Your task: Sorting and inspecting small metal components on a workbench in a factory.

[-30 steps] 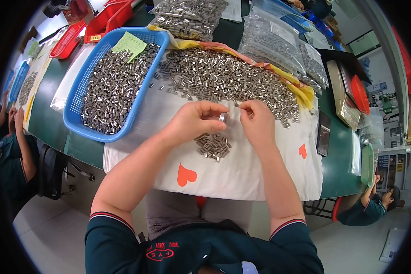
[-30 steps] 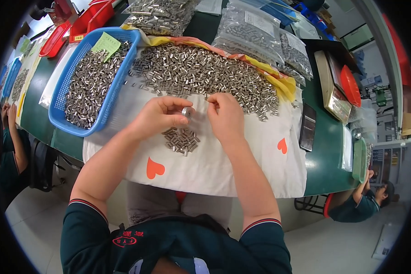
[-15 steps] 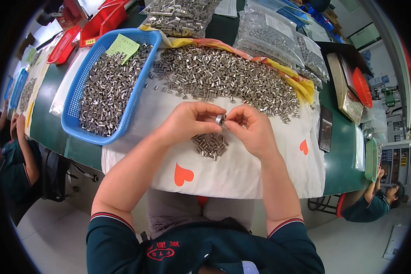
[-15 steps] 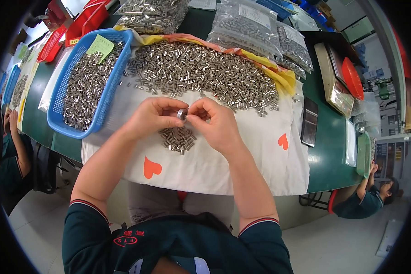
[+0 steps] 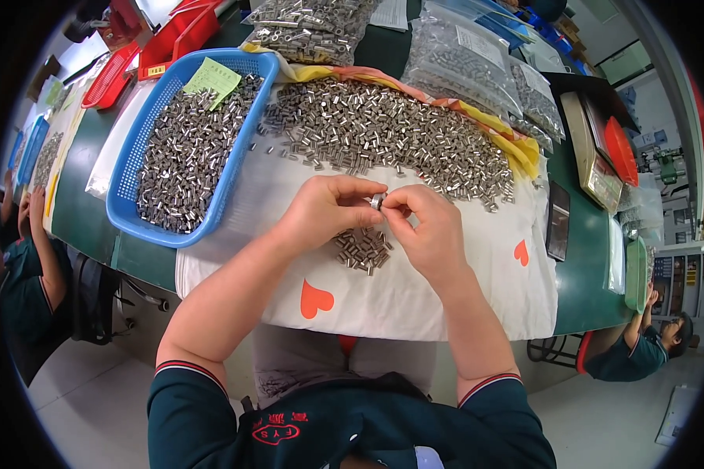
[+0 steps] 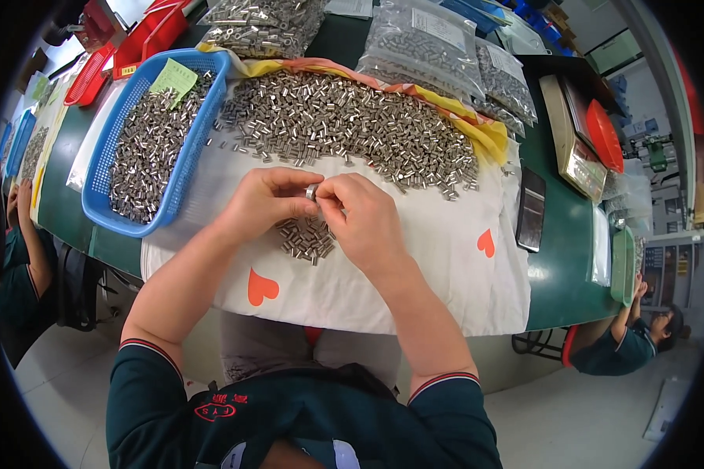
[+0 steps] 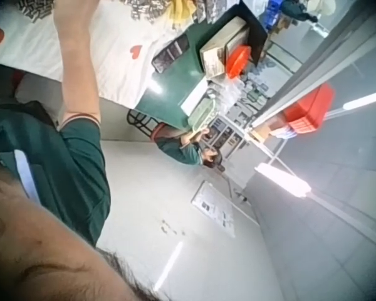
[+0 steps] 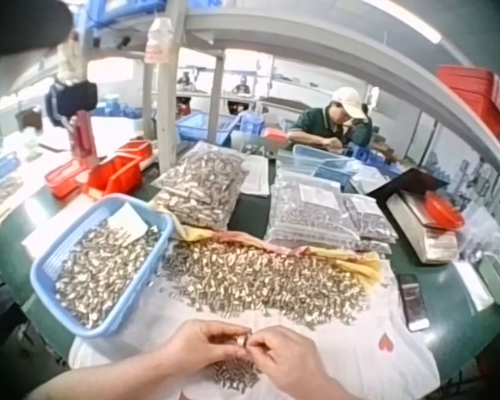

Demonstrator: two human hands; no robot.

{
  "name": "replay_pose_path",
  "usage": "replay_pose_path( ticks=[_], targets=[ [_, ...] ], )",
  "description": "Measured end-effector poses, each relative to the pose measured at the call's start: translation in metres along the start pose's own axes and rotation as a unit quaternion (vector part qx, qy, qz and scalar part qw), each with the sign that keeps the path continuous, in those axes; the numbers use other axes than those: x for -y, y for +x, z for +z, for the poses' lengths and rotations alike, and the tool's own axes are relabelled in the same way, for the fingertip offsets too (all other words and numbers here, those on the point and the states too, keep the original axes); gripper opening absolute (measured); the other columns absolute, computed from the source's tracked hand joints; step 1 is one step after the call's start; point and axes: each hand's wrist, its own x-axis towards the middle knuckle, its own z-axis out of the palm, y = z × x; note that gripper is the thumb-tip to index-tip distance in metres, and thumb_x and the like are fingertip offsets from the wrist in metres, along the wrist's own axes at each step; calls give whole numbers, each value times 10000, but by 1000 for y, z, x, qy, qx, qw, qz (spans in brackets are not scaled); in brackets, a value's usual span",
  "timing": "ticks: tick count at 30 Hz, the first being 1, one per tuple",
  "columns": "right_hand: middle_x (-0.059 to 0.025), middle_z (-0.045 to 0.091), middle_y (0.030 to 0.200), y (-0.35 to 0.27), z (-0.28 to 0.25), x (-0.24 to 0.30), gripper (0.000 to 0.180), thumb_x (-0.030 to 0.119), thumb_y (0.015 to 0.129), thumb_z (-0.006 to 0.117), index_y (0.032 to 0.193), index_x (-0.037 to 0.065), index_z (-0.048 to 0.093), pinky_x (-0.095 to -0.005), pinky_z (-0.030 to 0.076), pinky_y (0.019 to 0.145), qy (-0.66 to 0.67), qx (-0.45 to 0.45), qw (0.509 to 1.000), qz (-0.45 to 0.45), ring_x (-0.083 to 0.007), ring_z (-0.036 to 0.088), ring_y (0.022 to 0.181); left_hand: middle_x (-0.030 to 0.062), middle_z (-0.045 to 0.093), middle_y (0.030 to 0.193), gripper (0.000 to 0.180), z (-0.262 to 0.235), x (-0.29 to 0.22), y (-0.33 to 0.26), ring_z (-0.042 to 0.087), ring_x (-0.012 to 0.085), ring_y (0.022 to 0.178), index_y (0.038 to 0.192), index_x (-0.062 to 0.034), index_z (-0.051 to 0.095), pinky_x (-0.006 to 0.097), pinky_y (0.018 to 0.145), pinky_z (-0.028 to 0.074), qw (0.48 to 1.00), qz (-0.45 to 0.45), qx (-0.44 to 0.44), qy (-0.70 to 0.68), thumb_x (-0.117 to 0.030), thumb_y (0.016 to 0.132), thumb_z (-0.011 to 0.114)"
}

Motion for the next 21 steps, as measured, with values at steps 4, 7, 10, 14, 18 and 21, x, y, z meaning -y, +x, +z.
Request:
replay_pose_path(
  ticks=[4,7,10,14,18,21],
  targets=[
    [-29,606,761,0,-6,-11,101,-13,717,619,810,14,590,-222,444,598,134,13,988,78,-95,552,652,36,632,843,357,-2,2,3,574,55,740,1071,20,576,194,668,474,1000,1,15,-25,-29,732,677],
    [-7,595,730,4,-10,-12,89,17,724,635,802,14,594,-215,433,589,192,46,972,131,-69,528,641,37,631,846,359,-2,6,5,572,55,738,1070,15,578,194,663,473,999,15,32,-28,-33,730,682],
    [3,573,691,4,-13,-12,98,43,720,651,797,15,595,-207,421,567,128,73,979,141,-53,498,613,36,631,846,356,-1,1,1,569,57,735,1063,6,586,192,662,468,998,-16,51,18,-40,726,689],
    [-19,575,692,7,-24,-23,99,63,721,640,806,30,601,-226,423,564,117,21,978,171,-91,514,601,26,636,843,351,3,3,0,561,64,733,1038,-25,608,211,666,466,995,12,72,72,-75,707,714],
    [-88,583,742,25,-23,-34,80,109,740,591,800,64,617,-334,455,617,-111,16,990,81,-243,570,677,17,637,836,355,4,-6,-5,552,68,729,1019,-43,619,232,675,467,978,38,113,171,-104,688,732],
    [-89,580,745,32,-4,-47,65,107,733,587,773,66,616,-360,456,644,-259,19,965,34,-250,570,715,15,627,834,360,3,-4,-3,553,75,727,1026,-45,616,234,680,466,984,25,95,148,-102,689,728]
  ],
)
